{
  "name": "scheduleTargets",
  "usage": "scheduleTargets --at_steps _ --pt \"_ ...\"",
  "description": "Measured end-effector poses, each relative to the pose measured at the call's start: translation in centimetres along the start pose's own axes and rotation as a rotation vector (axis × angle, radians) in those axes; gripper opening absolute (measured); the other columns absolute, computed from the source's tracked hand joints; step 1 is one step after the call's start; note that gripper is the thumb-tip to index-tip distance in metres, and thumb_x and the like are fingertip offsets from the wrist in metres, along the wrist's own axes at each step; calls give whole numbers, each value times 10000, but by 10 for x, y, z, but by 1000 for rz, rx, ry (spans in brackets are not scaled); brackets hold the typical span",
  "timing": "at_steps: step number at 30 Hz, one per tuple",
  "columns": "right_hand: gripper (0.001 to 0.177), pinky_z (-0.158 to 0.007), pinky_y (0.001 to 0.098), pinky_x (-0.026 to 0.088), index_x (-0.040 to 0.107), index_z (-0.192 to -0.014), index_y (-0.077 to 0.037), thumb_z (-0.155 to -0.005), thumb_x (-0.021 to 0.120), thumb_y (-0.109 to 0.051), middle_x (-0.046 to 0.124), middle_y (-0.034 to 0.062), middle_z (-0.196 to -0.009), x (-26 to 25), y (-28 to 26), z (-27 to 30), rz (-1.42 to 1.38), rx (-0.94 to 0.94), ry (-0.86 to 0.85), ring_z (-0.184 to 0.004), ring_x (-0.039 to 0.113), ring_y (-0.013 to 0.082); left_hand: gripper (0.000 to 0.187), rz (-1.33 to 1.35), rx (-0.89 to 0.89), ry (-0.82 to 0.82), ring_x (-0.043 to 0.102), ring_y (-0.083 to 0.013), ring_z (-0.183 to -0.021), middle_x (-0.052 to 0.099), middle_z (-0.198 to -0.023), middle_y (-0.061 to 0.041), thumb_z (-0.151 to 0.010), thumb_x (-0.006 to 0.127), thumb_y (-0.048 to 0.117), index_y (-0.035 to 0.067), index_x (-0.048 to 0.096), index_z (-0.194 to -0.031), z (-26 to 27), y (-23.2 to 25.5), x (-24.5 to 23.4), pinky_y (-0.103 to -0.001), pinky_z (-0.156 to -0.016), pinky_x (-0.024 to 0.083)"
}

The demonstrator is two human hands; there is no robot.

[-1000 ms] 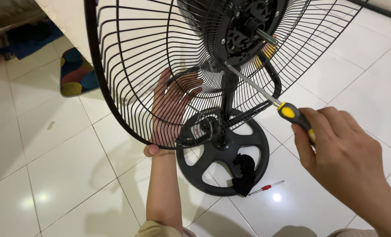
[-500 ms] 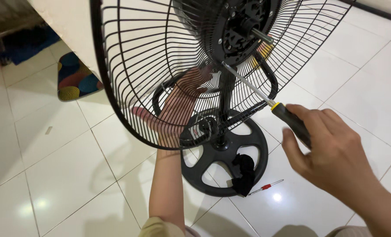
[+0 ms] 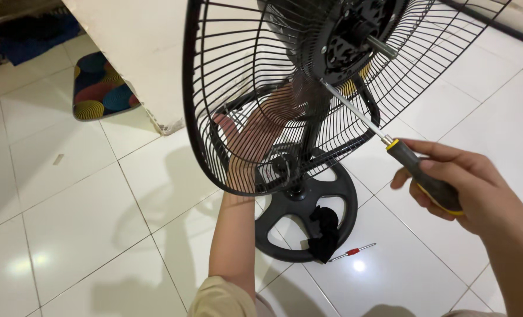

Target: The person uses a screwdriver to tighten screws on the front grill and central hub of a standing fan. They switch between a yellow-handled and a red-handled screwdriver, repeatedly adjusting the same screws while seated on the floor.

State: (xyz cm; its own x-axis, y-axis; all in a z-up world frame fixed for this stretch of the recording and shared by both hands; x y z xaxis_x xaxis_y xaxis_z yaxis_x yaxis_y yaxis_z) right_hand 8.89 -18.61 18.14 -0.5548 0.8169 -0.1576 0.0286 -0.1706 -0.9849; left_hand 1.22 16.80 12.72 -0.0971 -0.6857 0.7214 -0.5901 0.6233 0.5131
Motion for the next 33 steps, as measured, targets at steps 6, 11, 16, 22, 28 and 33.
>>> scheduleTargets --at_steps 6,11,16,22,28,33 --pt "426 -439 247 421 685 -1356 10 -944 655 -96 708 112 -759 21 -22 15 438 -182 122 -550 537 108 1202 3 -14 -16 350 -381 -1539 334 -1651 -290 -878 390 834 -120 252 -1596 -7 -4 3 -485 -1313 305" --pt "416 -608 296 480 717 -1272 -59 -860 739 -112 685 47 -852 51 -59 41 1024 -717 326 -649 587 129 1198 11 -14 -21 354 -378 -1537 339 -1651 -287 -882 386 831 -123 258 -1595 -4 -3 4 -481 -1313 308" --pt "376 -683 354 495 754 -1219 -85 -845 766 -38 670 52 -805 60 -67 50 1350 -853 469 -784 577 246 1194 6 -36 -23 358 -375 -1536 343 -1650 -284 -886 382 827 -126 263 -1593 -9 -9 11 -477 -1312 310" --pt "553 -603 266 509 610 -1471 -87 -918 616 -85 583 14 -884 21 -33 30 658 -216 60 -676 603 112 1189 1 -41 -14 363 -371 -1534 349 -1650 -280 -890 378 824 -130 269 -1592 -7 -3 12 -472 -1312 314" --pt "532 -525 251 508 632 -1453 -86 -926 697 -123 657 26 -814 -6 -15 13 377 -75 -50 -641 688 108 1184 -6 -41 -4 367 -367 -1532 354 -1650 -277 -895 373 820 -134 276 -1590 -7 -5 13 -468 -1311 317" --pt "491 -497 277 457 683 -1380 -96 -890 710 -97 635 59 -850 15 -32 20 730 -308 74 -573 564 145 1181 -15 -24 -9 371 -364 -1530 359 -1650 -274 -899 369 817 -137 281 -1589 -6 -6 12 -464 -1311 319"
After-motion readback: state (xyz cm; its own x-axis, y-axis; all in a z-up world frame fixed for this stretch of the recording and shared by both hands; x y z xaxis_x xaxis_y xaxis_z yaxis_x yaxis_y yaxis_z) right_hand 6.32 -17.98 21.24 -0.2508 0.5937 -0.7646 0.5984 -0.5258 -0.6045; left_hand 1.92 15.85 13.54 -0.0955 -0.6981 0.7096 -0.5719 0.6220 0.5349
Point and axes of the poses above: each hand's wrist, its own z-axis away from the middle knuckle, its own x-axis out of the palm, y = z × x, the point moved 3 cm from there along -z, towards the middle knuckle
